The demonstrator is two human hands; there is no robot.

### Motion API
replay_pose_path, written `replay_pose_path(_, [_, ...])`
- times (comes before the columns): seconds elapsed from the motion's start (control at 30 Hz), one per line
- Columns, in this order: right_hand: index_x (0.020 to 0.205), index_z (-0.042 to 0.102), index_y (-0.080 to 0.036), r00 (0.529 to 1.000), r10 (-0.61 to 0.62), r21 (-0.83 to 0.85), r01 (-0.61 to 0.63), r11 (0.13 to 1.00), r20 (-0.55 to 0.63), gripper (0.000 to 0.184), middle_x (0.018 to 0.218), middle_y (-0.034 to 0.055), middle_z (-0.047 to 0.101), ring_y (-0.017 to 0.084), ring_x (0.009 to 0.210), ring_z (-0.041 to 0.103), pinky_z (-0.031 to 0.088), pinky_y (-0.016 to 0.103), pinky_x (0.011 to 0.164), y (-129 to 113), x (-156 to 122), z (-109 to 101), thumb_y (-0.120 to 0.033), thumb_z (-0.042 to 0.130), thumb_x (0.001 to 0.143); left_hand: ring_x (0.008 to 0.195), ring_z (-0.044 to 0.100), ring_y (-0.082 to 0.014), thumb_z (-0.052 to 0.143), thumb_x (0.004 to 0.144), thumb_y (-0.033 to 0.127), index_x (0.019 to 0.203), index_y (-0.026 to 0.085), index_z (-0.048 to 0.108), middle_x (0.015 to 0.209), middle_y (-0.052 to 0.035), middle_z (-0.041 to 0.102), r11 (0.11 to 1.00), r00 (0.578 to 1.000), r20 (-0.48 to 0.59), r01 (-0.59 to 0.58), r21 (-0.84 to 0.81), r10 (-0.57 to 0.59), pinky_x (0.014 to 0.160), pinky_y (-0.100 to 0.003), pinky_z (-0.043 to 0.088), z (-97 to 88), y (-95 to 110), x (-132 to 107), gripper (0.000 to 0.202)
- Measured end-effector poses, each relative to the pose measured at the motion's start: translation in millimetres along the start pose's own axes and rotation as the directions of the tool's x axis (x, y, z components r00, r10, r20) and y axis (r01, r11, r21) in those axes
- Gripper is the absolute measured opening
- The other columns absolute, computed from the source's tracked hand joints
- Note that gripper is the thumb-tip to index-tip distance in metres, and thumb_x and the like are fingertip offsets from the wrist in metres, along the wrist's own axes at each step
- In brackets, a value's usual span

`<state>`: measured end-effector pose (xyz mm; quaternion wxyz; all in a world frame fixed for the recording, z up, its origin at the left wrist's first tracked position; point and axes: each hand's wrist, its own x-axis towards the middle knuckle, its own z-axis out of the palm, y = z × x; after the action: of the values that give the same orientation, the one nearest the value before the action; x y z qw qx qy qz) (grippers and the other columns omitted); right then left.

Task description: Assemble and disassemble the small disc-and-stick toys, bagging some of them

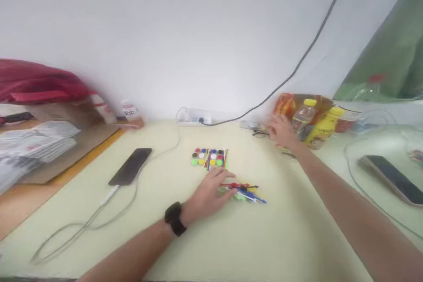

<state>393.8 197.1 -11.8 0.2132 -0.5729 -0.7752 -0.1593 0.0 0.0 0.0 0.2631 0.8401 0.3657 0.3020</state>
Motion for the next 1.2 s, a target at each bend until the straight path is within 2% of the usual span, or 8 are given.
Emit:
replay_pose_path(0.1, [0.115, 0.071, -0.019, 0.991, 0.06, 0.04, -0.056, 0.998, -0.119, 0.037, 0.142, 0.0118, 0.06, 0.033, 0.137, 0.043, 0.038, 0.05, 0.114, -4.2, 6.3, -6.3, -0.016, 0.054, 0.082, 0.12, 0.057, -0.0262, 0.067, 0.096, 0.031, 0.123, 0.026, 0.065, 0.124, -0.008, 0.063, 1.0, 1.0, 0.003, -0.016, 0.002, 0.016, 0.107, -0.044, 0.046, 1.0, -2.7, -0.9, 0.028])
replay_pose_path(0.2, [0.129, 0.063, -0.018, 0.967, 0.18, 0.079, -0.168, 0.983, -0.182, 0.047, 0.139, 0.0149, 0.06, 0.033, 0.129, 0.051, 0.043, 0.045, 0.109, -7.6, 16.8, -13.0, -0.018, 0.055, 0.083, 0.119, 0.058, -0.0258, 0.065, 0.097, 0.029, 0.123, 0.026, 0.065, 0.124, -0.0079, 0.063, 1.0, 1.0, -0.005, -0.023, -0.003, 0.023, 0.106, -0.043, 0.047, 1.1, -4.2, -1.5, 0.026])
replay_pose_path(0.37, [0.149, 0.045, -0.016, 0.917, 0.396, 0.07, -0.392, 0.917, -0.043, 0.063, 0.14, 0.0205, 0.058, 0.033, 0.109, 0.064, 0.051, 0.041, 0.09, -8.7, 39.0, -18.2, -0.022, 0.057, 0.087, 0.12, 0.057, -0.0244, 0.064, 0.098, 0.027, 0.123, 0.026, 0.065, 0.124, -0.007, 0.063, 1.0, 0.999, -0.041, -0.025, -0.004, 0.025, 0.107, -0.041, 0.047, 0.6, -4.5, -1.5, 0.025])
replay_pose_path(0.5, [0.132, 0.061, -0.014, 0.883, 0.468, 0.012, -0.469, 0.883, 0.036, 0.041, 0.118, 0.0196, 0.069, 0.029, 0.101, 0.065, 0.05, 0.036, 0.083, -5.8, 50.8, -14.0, -0.019, 0.054, 0.091, 0.12, 0.057, -0.0245, 0.064, 0.098, 0.028, 0.123, 0.026, 0.065, 0.124, -0.0072, 0.063, 0.999, 0.998, -0.06, -0.035, 0.002, 0.035, 0.106, -0.041, 0.047, 1.3, -5.6, -1.2, 0.025])
replay_pose_path(0.67, [0.12, 0.068, -0.014, 0.882, 0.471, 0.013, -0.471, 0.882, -0.009, 0.033, 0.115, 0.0189, 0.071, 0.027, 0.102, 0.064, 0.047, 0.035, 0.085, -2.8, 53.6, -11.0, -0.014, 0.047, 0.094, 0.118, 0.058, -0.0245, 0.064, 0.098, 0.028, 0.123, 0.027, 0.066, 0.123, -0.0072, 0.064, 0.999, 0.996, -0.079, -0.044, 0.01, 0.045, 0.105, -0.041, 0.048, 1.3, -7.2, -1.8, 0.025])
replay_pose_path(0.87, [0.13, 0.062, -0.016, 0.912, 0.398, -0.005, -0.4, 0.916, -0.101, 0.038, 0.123, 0.0167, 0.068, 0.03, 0.103, 0.064, 0.05, 0.039, 0.087, -0.1, 43.6, -21.5, -0.021, 0.046, 0.097, 0.116, 0.058, -0.0243, 0.063, 0.098, 0.024, 0.124, 0.027, 0.065, 0.121, -0.0068, 0.064, 0.995, 0.993, -0.08, -0.086, 0.054, 0.09, 0.103, -0.041, 0.048, -0.5, -7.4, 1.0, 0.026])
replay_pose_path(1.07, [0.143, 0.056, -0.023, 0.966, 0.254, -0.124, -0.247, 0.961, 0.044, 0.048, 0.153, 0.0142, 0.047, 0.029, 0.11, 0.063, 0.053, 0.039, 0.084, -15.7, 45.2, -29.7, -0.037, 0.054, 0.096, 0.113, 0.06, -0.0244, 0.06, 0.098, 0.023, 0.123, 0.026, 0.065, 0.117, -0.0077, 0.064, 0.991, 0.989, -0.086, -0.112, 0.071, 0.118, 0.099, -0.042, 0.05, 0.3, -7.3, 6.2, 0.026])
replay_pose_path(1.2, [0.13, 0.064, -0.022, 0.967, 0.202, -0.182, -0.172, 0.968, 0.158, 0.034, 0.153, 0.0136, 0.046, 0.029, 0.115, 0.06, 0.051, 0.04, 0.089, -34.0, 58.5, -24.7, -0.028, 0.051, 0.099, 0.113, 0.061, -0.0242, 0.06, 0.099, 0.024, 0.124, 0.027, 0.066, 0.117, -0.0073, 0.064, 0.99, 0.988, -0.081, -0.126, 0.069, 0.132, 0.099, -0.041, 0.051, -0.2, -6.8, 5.9, 0.025])
